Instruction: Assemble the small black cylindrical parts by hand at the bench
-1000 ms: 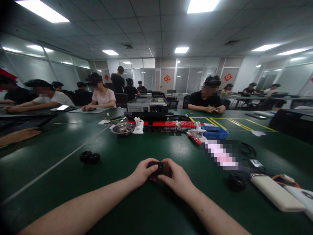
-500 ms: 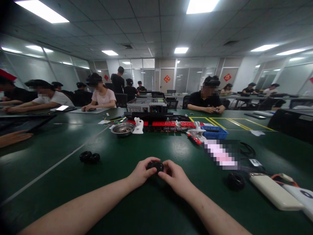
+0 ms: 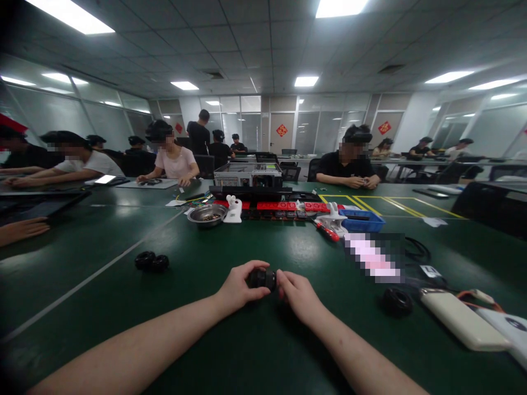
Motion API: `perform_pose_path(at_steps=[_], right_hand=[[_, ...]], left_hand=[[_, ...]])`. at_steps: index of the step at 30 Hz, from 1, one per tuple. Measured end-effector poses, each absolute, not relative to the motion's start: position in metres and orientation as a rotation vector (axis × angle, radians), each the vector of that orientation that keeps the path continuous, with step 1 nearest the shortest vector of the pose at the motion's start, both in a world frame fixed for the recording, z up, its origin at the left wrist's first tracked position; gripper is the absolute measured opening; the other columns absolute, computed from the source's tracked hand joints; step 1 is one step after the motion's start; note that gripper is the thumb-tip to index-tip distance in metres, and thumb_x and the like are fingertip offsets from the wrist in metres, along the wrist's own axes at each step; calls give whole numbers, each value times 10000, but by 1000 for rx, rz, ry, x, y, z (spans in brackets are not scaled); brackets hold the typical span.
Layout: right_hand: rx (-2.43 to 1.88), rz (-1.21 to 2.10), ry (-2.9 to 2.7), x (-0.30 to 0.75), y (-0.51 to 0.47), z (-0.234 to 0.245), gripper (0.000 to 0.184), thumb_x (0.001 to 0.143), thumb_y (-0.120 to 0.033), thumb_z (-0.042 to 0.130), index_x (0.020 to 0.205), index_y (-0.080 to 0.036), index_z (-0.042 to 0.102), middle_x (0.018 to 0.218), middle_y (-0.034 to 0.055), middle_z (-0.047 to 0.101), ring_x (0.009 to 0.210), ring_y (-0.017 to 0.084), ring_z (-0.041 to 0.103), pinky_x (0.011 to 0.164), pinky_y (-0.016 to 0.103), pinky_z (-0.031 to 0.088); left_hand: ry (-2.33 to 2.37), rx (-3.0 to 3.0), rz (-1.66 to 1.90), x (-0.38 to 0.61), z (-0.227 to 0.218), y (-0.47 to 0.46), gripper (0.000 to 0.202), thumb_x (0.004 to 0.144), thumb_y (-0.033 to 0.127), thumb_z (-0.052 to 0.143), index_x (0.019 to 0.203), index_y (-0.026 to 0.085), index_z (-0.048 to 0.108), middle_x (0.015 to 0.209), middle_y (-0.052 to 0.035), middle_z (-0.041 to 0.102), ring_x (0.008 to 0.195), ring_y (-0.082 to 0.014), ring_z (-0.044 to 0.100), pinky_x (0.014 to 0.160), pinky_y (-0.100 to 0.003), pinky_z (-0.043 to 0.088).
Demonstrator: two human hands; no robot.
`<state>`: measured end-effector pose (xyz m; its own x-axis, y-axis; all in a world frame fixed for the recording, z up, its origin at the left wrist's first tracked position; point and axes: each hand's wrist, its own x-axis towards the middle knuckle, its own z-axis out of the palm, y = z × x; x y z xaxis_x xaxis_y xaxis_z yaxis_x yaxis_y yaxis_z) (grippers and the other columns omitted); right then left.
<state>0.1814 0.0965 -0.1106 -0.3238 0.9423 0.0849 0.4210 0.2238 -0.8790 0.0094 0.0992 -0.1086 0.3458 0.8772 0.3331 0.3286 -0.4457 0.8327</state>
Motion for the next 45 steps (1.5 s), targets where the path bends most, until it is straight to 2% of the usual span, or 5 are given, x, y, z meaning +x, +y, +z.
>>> perform_pose_path(at_steps=[11, 21, 30, 39, 45], right_hand=[[-1151, 818, -1946, 182, 88, -100, 206, 752, -325, 469, 867, -169, 540, 778, 31, 582, 692, 141, 525, 611, 248, 415], [-1162, 751, -1918, 182, 89, -105, 450, 723, -319, 494, 1140, -194, 380, 1018, 66, 513, 783, 155, 517, 690, 308, 440], [-1225, 1157, -1809, 180, 96, -108, 348, 770, -457, 369, 683, -143, 492, 500, -24, 472, 429, 85, 442, 421, 211, 361], [-1046, 674, -2009, 180, 84, -102, 324, 652, -202, 578, 961, -197, 482, 918, 38, 530, 807, 160, 504, 724, 299, 416], [-1025, 596, -2039, 182, 86, -103, 398, 654, -201, 572, 1030, -211, 445, 1009, 54, 495, 947, 188, 453, 837, 350, 358]], left_hand=[[939, 1594, 961, 13, -114, 104, 409, 648, 418, 553, 942, 136, 515, 797, -52, 576, 582, -131, 567, 506, -235, 438], [913, 1402, 1012, 16, -123, 111, 395, 672, 442, 510, 921, 136, 487, 740, -30, 565, 495, -105, 543, 439, -215, 419], [1144, 1939, 983, 9, -105, 97, 592, 537, 377, 660, 1069, 203, 468, 810, -16, 597, 724, -160, 550, 684, -273, 424], [1007, 1398, 991, 25, -114, 97, 463, 735, 560, 292, 889, 159, 465, 746, -27, 548, 577, -118, 541, 464, -212, 398], [918, 1368, 934, 25, -120, 100, 485, 655, 523, 479, 954, 154, 379, 720, -21, 535, 503, -122, 546, 424, -209, 376]])
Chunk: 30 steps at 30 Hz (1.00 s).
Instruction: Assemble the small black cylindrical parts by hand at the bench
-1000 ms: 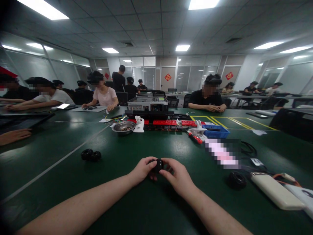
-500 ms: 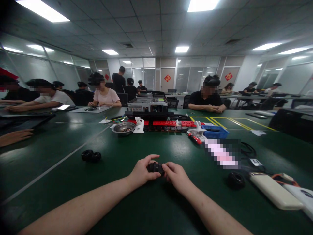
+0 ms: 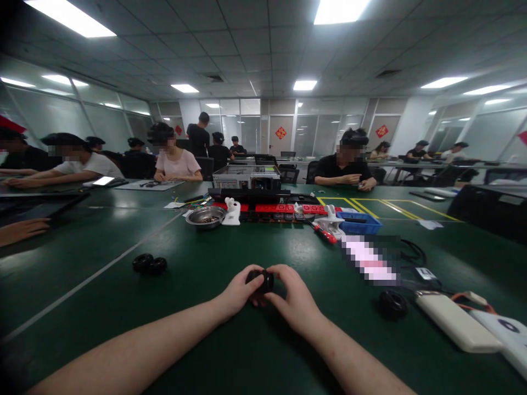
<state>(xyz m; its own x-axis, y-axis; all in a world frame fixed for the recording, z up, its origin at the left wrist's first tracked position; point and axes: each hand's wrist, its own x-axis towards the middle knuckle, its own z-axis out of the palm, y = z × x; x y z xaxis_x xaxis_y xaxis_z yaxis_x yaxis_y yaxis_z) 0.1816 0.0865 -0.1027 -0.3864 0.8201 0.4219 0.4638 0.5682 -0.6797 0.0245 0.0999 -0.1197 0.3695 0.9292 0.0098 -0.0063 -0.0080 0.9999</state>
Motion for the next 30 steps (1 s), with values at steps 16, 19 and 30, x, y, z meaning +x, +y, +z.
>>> perform_pose_path(at_steps=[16, 19, 30], right_hand=[[-1057, 1165, -1840, 181, 97, -110, 416, 783, -492, 323, 566, -152, 428, 498, -18, 431, 482, 96, 413, 496, 229, 336], [-1084, 1028, -1930, 183, 95, -106, 270, 767, -402, 415, 711, -146, 484, 574, -12, 469, 532, 105, 437, 512, 227, 347], [-1134, 915, -1944, 183, 89, -103, 264, 733, -375, 483, 907, -179, 448, 698, -4, 501, 604, 114, 472, 540, 228, 374]], left_hand=[[1120, 2035, 1132, 10, -106, 93, 695, 484, 435, 682, 1108, 231, 455, 934, -28, 584, 861, -185, 529, 783, -302, 396], [1146, 1951, 1078, 10, -111, 98, 545, 522, 443, 655, 1000, 207, 540, 910, -40, 587, 848, -197, 530, 768, -313, 401], [1010, 1685, 1079, 16, -114, 99, 389, 625, 400, 587, 930, 167, 527, 856, -36, 564, 737, -157, 542, 624, -267, 442]])
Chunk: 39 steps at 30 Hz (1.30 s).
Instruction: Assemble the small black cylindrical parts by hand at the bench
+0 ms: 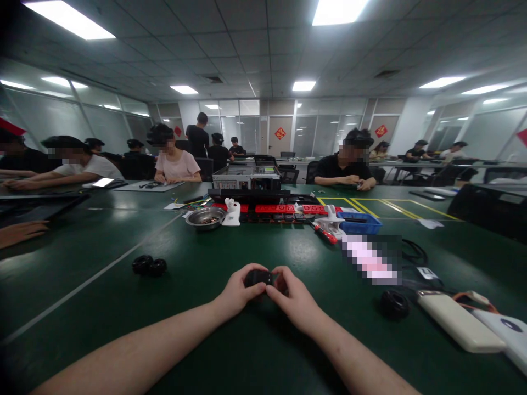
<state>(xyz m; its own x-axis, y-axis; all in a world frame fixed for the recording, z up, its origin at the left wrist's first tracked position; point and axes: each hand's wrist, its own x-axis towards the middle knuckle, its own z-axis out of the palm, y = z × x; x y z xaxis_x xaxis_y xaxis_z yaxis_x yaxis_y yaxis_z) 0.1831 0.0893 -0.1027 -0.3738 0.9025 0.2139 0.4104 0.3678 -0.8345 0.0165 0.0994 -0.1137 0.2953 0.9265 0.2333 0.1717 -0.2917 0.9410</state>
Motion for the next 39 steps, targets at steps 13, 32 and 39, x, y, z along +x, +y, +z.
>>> perform_pose_path(at_steps=[13, 32, 39], right_hand=[[-1218, 1180, -1797, 181, 97, -111, 376, 768, -475, 351, 619, -150, 465, 485, -14, 476, 421, 94, 451, 429, 220, 365], [-1328, 1211, -1669, 184, 101, -113, 479, 764, -551, 266, 785, -134, 500, 552, 6, 520, 421, 97, 472, 377, 212, 378], [-1349, 1340, -1715, 181, 100, -116, 484, 735, -574, 292, 685, -130, 477, 491, -4, 509, 352, 66, 422, 311, 168, 310]], left_hand=[[1133, 2111, 1020, 13, -109, 94, 573, 559, 425, 637, 1077, 238, 481, 995, -25, 567, 904, -184, 515, 801, -297, 387], [1148, 2021, 1090, 10, -107, 101, 460, 572, 346, 648, 990, 216, 504, 910, -16, 571, 832, -173, 525, 740, -291, 403], [1091, 2249, 1024, 11, -107, 99, 459, 585, 336, 643, 1005, 223, 497, 978, -21, 567, 905, -165, 509, 803, -284, 385]])
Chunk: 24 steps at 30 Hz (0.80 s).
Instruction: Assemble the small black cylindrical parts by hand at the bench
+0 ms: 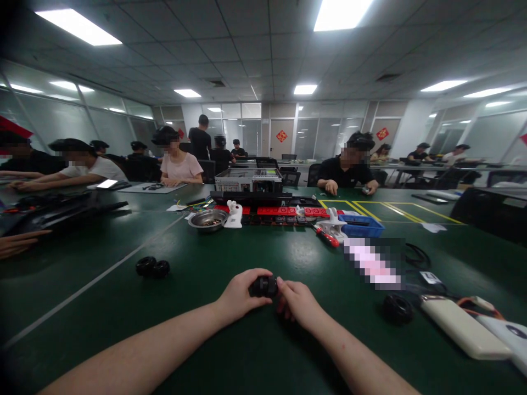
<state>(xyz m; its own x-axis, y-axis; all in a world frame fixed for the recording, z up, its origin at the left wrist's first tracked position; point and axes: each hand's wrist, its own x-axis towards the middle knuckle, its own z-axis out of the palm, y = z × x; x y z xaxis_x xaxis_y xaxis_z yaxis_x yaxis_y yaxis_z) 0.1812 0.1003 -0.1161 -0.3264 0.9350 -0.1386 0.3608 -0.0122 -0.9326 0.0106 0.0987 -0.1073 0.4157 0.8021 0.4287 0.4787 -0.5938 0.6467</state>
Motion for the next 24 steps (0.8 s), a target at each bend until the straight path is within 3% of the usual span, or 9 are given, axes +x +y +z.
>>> perform_pose_path(at_steps=[5, 9, 12, 15, 19, 24], right_hand=[[-1272, 1289, -1760, 179, 98, -114, 421, 757, -518, 297, 683, -138, 462, 548, -5, 496, 425, 79, 445, 358, 183, 335], [-1149, 986, -1963, 180, 92, -104, 244, 735, -337, 472, 898, -157, 495, 693, 12, 536, 606, 116, 503, 543, 234, 411], [-1126, 834, -2027, 181, 87, -99, 335, 707, -260, 523, 1027, -191, 452, 753, 15, 544, 673, 134, 508, 600, 249, 405], [-1133, 875, -1982, 180, 86, -101, 350, 728, -309, 497, 1047, -187, 423, 769, 18, 542, 663, 134, 505, 591, 252, 400], [-1145, 1007, -1856, 181, 94, -109, 307, 784, -419, 373, 900, -159, 489, 686, 13, 537, 608, 127, 493, 564, 249, 388], [-1228, 1052, -1856, 182, 98, -116, 485, 805, -502, 252, 613, -143, 518, 528, 7, 504, 513, 116, 465, 522, 238, 361]], left_hand=[[1117, 2185, 961, 9, -108, 99, 507, 577, 390, 634, 1033, 225, 485, 953, -19, 570, 864, -170, 522, 759, -278, 395], [1130, 1991, 927, 7, -110, 103, 454, 628, 438, 573, 999, 185, 507, 878, -29, 586, 787, -163, 538, 686, -263, 407], [1114, 1899, 914, 7, -109, 104, 404, 638, 445, 559, 912, 150, 542, 805, -29, 591, 738, -156, 541, 650, -251, 411], [1110, 1907, 963, 8, -106, 102, 411, 597, 409, 613, 920, 168, 535, 826, -17, 585, 759, -155, 536, 669, -252, 412], [1141, 1981, 1074, 9, -104, 100, 431, 574, 348, 647, 959, 204, 517, 883, -13, 577, 806, -161, 530, 721, -273, 409], [1114, 2127, 1092, 10, -107, 100, 463, 566, 315, 659, 996, 220, 516, 972, -28, 567, 904, -178, 507, 807, -306, 387]])
